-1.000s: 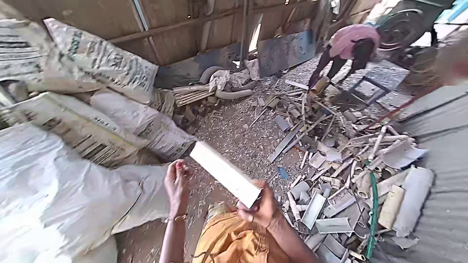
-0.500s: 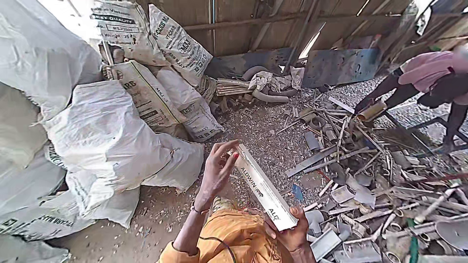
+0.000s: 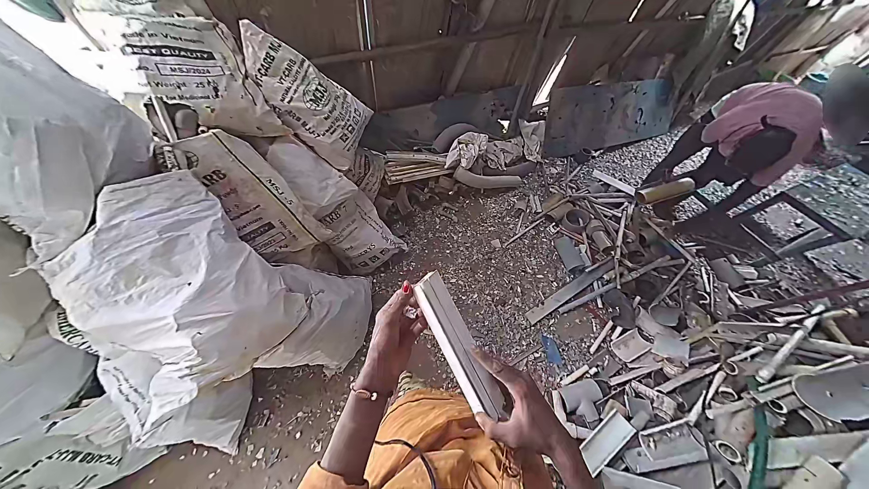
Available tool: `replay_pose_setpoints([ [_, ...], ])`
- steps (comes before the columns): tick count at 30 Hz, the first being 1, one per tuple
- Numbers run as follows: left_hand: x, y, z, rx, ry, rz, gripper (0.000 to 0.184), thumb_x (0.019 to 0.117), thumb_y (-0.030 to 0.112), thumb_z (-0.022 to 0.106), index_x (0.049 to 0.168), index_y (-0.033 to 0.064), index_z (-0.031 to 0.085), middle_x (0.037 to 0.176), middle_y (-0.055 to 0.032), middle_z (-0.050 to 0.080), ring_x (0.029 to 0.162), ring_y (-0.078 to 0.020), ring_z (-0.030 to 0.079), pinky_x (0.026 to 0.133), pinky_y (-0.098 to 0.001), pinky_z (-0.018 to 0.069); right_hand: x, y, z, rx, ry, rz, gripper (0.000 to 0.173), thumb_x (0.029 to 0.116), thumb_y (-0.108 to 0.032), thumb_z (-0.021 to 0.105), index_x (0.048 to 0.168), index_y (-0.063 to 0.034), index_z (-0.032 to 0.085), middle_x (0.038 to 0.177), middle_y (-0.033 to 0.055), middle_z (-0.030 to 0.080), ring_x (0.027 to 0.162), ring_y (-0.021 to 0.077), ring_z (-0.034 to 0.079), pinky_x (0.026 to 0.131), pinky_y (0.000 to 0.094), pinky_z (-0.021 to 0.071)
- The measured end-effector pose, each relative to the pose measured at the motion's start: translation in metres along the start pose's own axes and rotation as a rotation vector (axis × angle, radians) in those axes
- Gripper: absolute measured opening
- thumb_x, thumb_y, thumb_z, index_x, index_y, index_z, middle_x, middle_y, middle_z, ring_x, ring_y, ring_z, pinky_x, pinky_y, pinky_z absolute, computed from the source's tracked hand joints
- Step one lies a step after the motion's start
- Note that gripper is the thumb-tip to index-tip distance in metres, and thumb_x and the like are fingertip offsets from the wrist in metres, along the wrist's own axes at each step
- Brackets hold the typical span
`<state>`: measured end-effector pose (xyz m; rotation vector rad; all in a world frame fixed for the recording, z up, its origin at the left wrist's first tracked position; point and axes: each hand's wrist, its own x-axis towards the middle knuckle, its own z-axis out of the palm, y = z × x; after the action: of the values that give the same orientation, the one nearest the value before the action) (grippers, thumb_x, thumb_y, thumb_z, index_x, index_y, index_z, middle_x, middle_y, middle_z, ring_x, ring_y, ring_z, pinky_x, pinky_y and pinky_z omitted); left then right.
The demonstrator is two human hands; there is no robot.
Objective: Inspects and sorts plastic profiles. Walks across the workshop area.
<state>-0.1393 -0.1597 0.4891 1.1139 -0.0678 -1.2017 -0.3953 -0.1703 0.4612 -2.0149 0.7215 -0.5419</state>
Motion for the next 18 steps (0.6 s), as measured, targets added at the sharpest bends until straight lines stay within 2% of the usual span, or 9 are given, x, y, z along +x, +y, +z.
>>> replay_pose_setpoints([
  [1,0.000,-0.002,-0.003,-0.038,0.012,-0.069,0.029,0.1095,0.028,0.043,0.112,0.0062,0.062,0.091,-0.0061,0.072,0.074,-0.0120,0.071,0.065,-0.0258,0.0611,0.000,0.000,0.002,-0.151,-0.018,0.082,0.092,0.0699,-0.034,0.084,0.154,-0.0238,0.050,0.131,0.0114,0.070,0.111,0.0240,0.071,0.091,0.0475,0.0590],
  [2,0.000,-0.005,-0.008,-0.066,0.021,-0.118,0.028,0.1090,0.025,0.045,0.109,0.0053,0.064,0.091,-0.0065,0.073,0.074,-0.0119,0.072,0.065,-0.0252,0.0614,0.000,0.001,0.004,-0.248,-0.059,0.179,0.095,0.0696,-0.032,0.086,0.156,-0.0306,0.046,0.125,0.0134,0.072,0.104,0.0304,0.072,0.085,0.0538,0.0587],
  [4,0.002,-0.011,-0.018,-0.099,0.033,-0.184,0.024,0.1082,0.018,0.045,0.101,0.0044,0.064,0.085,-0.0070,0.072,0.071,-0.0114,0.072,0.062,-0.0238,0.0610,0.001,0.007,0.004,-0.383,-0.090,0.288,0.099,0.0708,-0.031,0.086,0.159,-0.0341,0.040,0.121,0.0146,0.073,0.099,0.0352,0.072,0.083,0.0567,0.0580],
  [6,0.000,-0.015,-0.029,-0.088,0.009,-0.258,0.024,0.1080,0.013,0.043,0.096,0.0058,0.063,0.081,-0.0063,0.072,0.068,-0.0106,0.072,0.061,-0.0229,0.0610,-0.006,0.018,0.005,-0.490,-0.034,0.299,0.099,0.0707,-0.030,0.085,0.159,-0.0272,0.042,0.124,0.0146,0.072,0.102,0.0361,0.072,0.087,0.0558,0.0570],
  [8,-0.003,-0.017,-0.036,-0.032,-0.024,-0.339,0.022,0.1072,0.012,0.044,0.097,0.0063,0.063,0.081,-0.0073,0.072,0.072,-0.0132,0.073,0.067,-0.0259,0.0623,-0.011,0.028,0.005,-0.539,0.029,0.330,0.090,0.0711,-0.028,0.085,0.154,-0.0206,0.050,0.126,0.0175,0.070,0.108,0.0384,0.070,0.093,0.0567,0.0548],
  [10,-0.003,-0.022,-0.042,-0.008,-0.060,-0.402,0.019,0.1066,0.012,0.046,0.103,0.0045,0.063,0.088,-0.0105,0.073,0.079,-0.0179,0.074,0.074,-0.0305,0.0633,-0.015,0.035,0.001,-0.551,0.056,0.405,0.077,0.0709,-0.028,0.085,0.143,-0.0129,0.062,0.129,0.0224,0.067,0.114,0.0409,0.067,0.095,0.0570,0.0537],
  [14,-0.009,-0.037,-0.042,0.014,-0.171,-0.495,0.024,0.1087,0.014,0.042,0.114,0.0014,0.061,0.103,-0.0145,0.073,0.096,-0.0239,0.073,0.090,-0.0380,0.0606,-0.012,0.045,0.000,-0.524,0.040,0.585,0.071,0.0713,-0.028,0.086,0.137,-0.0116,0.065,0.141,0.0227,0.055,0.118,0.0388,0.062,0.093,0.0517,0.0547],
  [16,-0.015,-0.049,-0.037,0.063,-0.272,-0.469,0.031,0.1098,0.014,0.036,0.112,0.0009,0.064,0.102,-0.0136,0.074,0.095,-0.0219,0.073,0.089,-0.0363,0.0605,-0.010,0.050,0.006,-0.533,0.068,0.564,0.068,0.0699,-0.022,0.086,0.134,-0.0099,0.067,0.143,0.0231,0.053,0.123,0.0431,0.057,0.095,0.0570,0.0506],
  [18,-0.022,-0.062,-0.026,0.098,-0.342,-0.414,0.035,0.1103,0.015,0.034,0.109,0.0012,0.067,0.099,-0.0125,0.075,0.090,-0.0199,0.074,0.083,-0.0348,0.0613,-0.007,0.055,0.014,-0.582,0.089,0.498,0.069,0.0642,-0.017,0.086,0.131,-0.0090,0.069,0.136,0.0226,0.059,0.120,0.0454,0.058,0.092,0.0615,0.0483],
])
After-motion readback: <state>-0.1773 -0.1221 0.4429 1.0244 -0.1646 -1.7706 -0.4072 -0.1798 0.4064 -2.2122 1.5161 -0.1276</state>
